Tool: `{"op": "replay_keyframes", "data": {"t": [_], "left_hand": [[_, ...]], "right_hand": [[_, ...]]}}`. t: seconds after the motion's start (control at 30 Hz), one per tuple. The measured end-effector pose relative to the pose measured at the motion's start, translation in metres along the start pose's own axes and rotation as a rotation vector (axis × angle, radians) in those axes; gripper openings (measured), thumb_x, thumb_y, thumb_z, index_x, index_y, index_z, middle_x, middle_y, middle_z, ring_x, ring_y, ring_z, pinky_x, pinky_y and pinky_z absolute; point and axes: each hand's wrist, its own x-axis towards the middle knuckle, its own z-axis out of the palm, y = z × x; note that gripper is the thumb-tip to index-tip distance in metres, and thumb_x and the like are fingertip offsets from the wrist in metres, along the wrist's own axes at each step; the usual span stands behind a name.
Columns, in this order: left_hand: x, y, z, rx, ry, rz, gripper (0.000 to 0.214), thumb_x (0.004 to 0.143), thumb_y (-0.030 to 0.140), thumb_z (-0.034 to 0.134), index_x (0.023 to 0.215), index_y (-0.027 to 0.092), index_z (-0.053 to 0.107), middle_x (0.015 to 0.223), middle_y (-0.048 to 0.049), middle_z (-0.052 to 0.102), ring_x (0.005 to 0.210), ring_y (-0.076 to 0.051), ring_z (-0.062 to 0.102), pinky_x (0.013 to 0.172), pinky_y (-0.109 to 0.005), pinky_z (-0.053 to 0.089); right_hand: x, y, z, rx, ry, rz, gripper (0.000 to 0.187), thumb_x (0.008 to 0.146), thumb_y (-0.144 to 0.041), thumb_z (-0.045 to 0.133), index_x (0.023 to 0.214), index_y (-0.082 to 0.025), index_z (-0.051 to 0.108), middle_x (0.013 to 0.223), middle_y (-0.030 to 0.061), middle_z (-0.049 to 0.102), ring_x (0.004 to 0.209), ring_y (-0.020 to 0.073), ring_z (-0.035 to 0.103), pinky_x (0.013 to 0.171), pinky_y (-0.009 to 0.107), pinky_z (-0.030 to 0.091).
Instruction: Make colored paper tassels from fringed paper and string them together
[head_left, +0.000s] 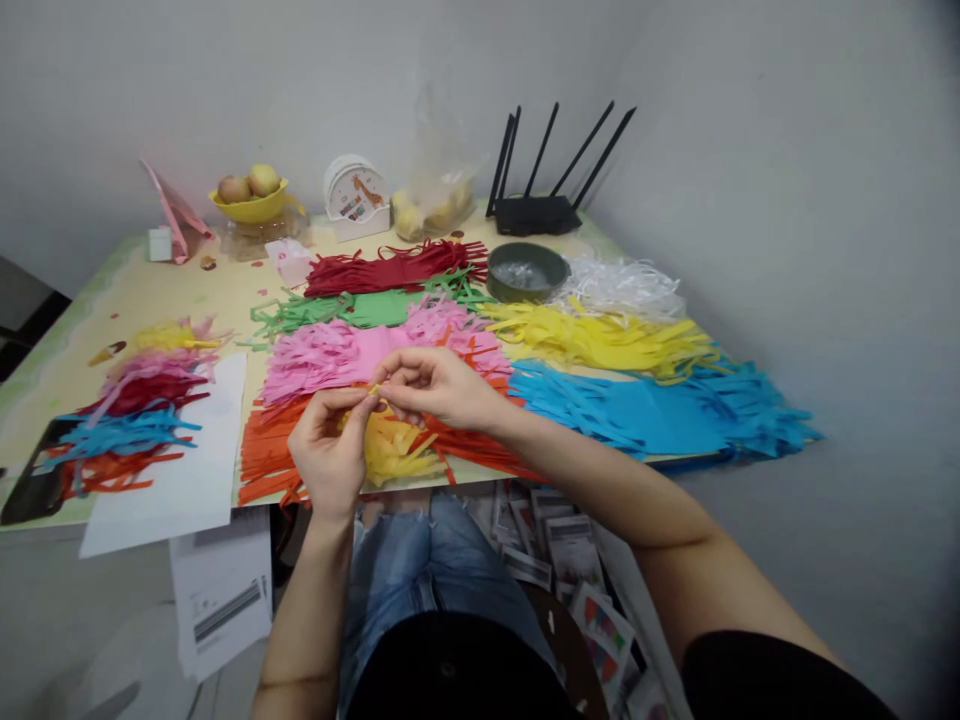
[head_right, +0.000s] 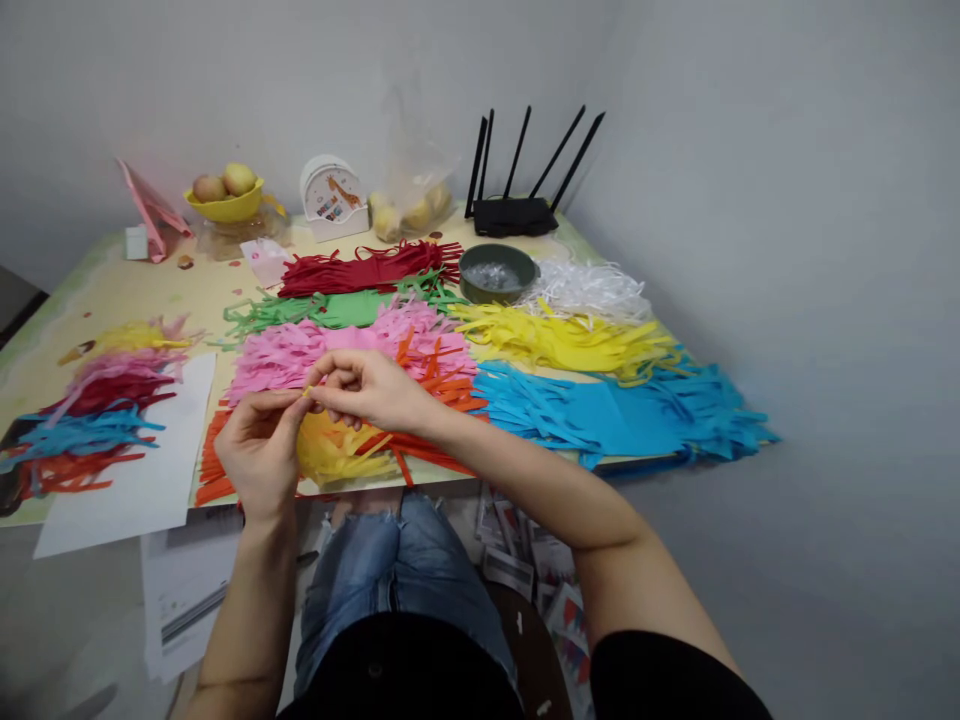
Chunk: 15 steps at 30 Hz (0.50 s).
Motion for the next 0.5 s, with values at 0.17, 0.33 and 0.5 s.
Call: {"op": "replay_keyframes", "data": {"t": [0.17,0.33,0.5], "left_hand": [[-0.006,0.0,-0.001,-0.011,-0.038,0.01,0.011,0.08,0.023,0.081,0.09,0.019,0.079,0.09,-0.0035,0.078,0.085,-0.016,0.075,0.085,-0.028,0.06],[-0.012,-0.003,-0.004,0.076,0.0,-0.033,0.018,0.083,0.028,0.079,0.098,0.018,0.079,0.097,-0.0055,0.079,0.091,-0.018,0.075,0.09,-0.03,0.06],[-0.01,-0.004,-0.006,0.031,0.017,-0.085,0.023,0.079,0.033,0.082,0.094,0.017,0.076,0.093,-0.0062,0.078,0.087,-0.018,0.076,0.084,-0.03,0.062]], "right_hand": [[-0.003,0.003,0.007,0.026,0.076,0.028,0.042,0.078,-0.051,0.078,0.091,-0.015,0.061,0.053,-0.0082,0.056,0.04,0.0048,0.045,0.041,0.016,0.036],[-0.007,0.008,0.013,-0.078,0.154,-0.049,0.034,0.083,-0.045,0.074,0.094,-0.015,0.064,0.053,-0.0089,0.052,0.045,0.0053,0.044,0.046,0.018,0.035],[-0.009,0.004,0.011,-0.327,0.151,-0.109,0.023,0.086,-0.035,0.07,0.093,-0.014,0.073,0.061,-0.0029,0.062,0.054,0.0081,0.053,0.053,0.02,0.04]]}}
